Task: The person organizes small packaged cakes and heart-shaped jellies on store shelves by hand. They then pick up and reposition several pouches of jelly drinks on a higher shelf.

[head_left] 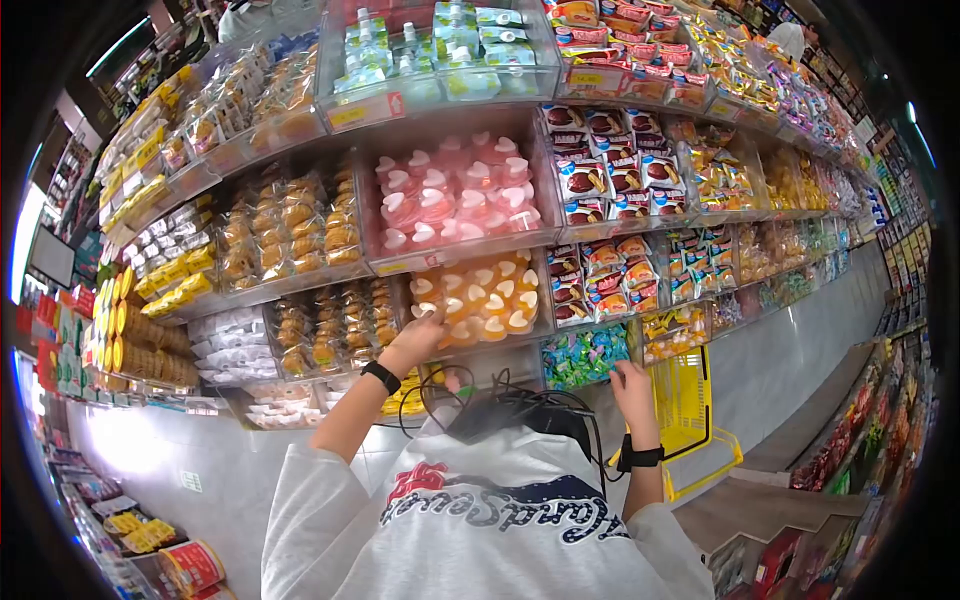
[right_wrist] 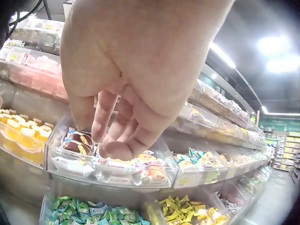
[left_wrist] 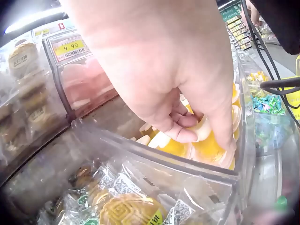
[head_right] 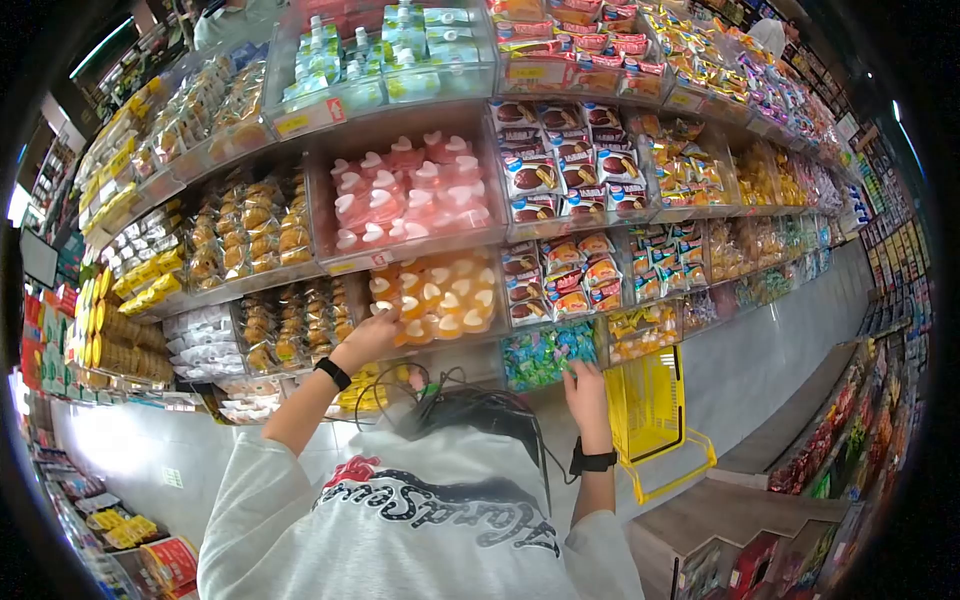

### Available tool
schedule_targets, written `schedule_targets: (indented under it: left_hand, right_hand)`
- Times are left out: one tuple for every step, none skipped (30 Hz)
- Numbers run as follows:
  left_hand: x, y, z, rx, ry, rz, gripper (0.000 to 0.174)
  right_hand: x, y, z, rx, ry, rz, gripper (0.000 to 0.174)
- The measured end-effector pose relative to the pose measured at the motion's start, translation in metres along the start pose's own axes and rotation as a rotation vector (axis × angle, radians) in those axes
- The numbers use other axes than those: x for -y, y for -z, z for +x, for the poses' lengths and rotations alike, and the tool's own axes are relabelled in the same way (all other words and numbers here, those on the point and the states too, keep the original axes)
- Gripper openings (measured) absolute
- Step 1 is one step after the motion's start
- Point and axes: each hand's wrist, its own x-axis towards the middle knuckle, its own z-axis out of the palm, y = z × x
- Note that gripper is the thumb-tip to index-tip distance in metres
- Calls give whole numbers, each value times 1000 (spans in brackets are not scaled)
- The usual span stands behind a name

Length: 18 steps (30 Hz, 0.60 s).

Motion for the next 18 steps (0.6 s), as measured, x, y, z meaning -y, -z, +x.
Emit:
schedule_targets:
  left_hand:
    - [2, 1, 0, 13, -16, -3, 25]
    - [3, 2, 1, 24, -31, -6, 25]
    - [2, 3, 1, 36, -23, -10, 26]
    - [1, 5, 2, 47, -14, -14, 26]
    - [0, 6, 2, 58, -5, -18, 27]
    - [2, 6, 2, 67, 0, -46, 27]
    - [5, 7, 1, 77, 5, -74, 27]
    - [7, 7, 2, 87, 10, -102, 27]
    - [5, 17, 5, 126, 33, -132, 27]
    - [0, 34, 10, 167, 56, -162, 27]
    - [0, 44, 17, 209, 78, -193, 28]
    - [6, 46, 27, 193, 123, -205, 28]
    - [15, 45, 39, 176, 169, -218, 29]
    - [23, 43, 50, 160, 215, -230, 29]
    - [31, 39, 60, 108, 255, -207, 28]
    - [39, 33, 70, 57, 294, -185, 27]
    - [48, 27, 80, 4, 331, -163, 26]
    - [56, 25, 91, 89, 302, -41, 24]
  right_hand:
    - [-2, 1, -4, -8, -16, 1, 18]
    - [-5, 1, -7, -15, -14, -1, 18]
    - [-8, 0, -10, -21, -11, -4, 18]
    - [-11, 0, -13, -27, -7, -6, 18]
    - [-12, -1, -16, -15, -36, -5, 18]
    - [-12, 0, -19, -2, -64, -3, 19]
    - [-12, -1, -21, 11, -93, -2, 19]
    - [-14, -1, -24, 2, -83, -17, 19]
    - [-15, -2, -26, -9, -74, -32, 19]
    - [-17, -4, -29, -19, -67, -47, 19]
    - [-20, -5, -33, -20, -84, -31, 19]
    - [-24, -6, -36, -20, -101, -17, 19]
    - [-26, -6, -39, -21, -118, -2, 19]
    - [-27, -5, -41, -14, -137, 11, 19]
    - [-26, -2, -45, -7, -158, 23, 19]
    - [-25, 1, -48, -3, -180, 36, 19]
    - [-23, 5, -51, 1, -206, 24, 19]
    - [-20, 9, -54, 4, -232, 12, 19]
